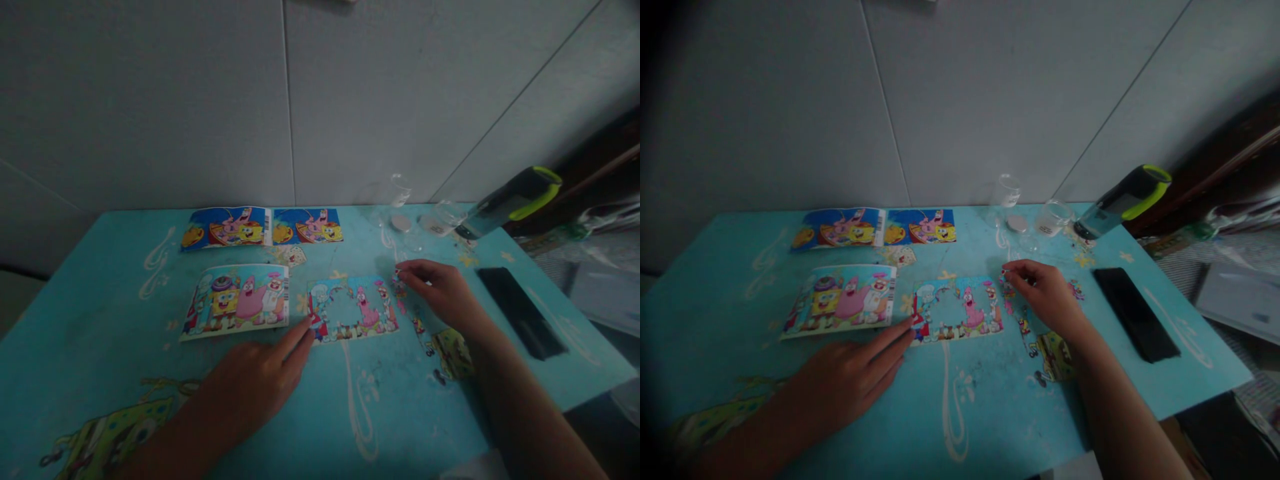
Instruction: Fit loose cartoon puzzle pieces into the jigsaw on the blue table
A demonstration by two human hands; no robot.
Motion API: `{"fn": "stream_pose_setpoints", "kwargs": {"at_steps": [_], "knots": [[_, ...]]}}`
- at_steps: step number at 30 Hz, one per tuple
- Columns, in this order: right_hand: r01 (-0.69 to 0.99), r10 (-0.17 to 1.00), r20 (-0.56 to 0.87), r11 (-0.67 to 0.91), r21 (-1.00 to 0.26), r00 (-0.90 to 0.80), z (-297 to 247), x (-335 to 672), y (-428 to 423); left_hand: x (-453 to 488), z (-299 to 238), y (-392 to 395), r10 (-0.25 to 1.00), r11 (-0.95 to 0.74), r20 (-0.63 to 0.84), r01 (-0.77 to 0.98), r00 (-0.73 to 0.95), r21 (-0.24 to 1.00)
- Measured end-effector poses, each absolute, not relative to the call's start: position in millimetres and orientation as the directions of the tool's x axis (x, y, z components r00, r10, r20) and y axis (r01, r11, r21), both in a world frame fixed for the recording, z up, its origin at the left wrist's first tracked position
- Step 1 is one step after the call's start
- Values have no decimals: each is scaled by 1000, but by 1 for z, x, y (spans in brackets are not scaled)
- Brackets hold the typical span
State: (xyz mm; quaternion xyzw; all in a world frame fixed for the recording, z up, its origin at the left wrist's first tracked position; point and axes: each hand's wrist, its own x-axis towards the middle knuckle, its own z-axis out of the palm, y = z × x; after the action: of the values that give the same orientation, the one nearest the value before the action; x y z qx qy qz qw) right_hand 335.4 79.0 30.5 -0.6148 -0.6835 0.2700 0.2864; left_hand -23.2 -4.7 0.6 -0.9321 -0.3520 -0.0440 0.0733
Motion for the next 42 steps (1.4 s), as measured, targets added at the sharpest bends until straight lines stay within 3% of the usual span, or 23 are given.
{"fn": "stream_pose_setpoints", "kwargs": {"at_steps": [8,13,22,42], "knots": [[688,953,-61,169,-706,-297,38,319,69,-26,-3,-5,647,-747,120,657,753,-100],[659,951,4,217,-720,-310,27,314,70,-28,-3,-6,647,-748,124,658,752,-86],[710,934,109,330,-622,-340,21,314,72,-25,0,-4,641,-747,140,655,755,-112],[747,893,107,428,-509,-438,24,311,69,-27,-2,-6,644,-746,119,655,756,-124]]}}
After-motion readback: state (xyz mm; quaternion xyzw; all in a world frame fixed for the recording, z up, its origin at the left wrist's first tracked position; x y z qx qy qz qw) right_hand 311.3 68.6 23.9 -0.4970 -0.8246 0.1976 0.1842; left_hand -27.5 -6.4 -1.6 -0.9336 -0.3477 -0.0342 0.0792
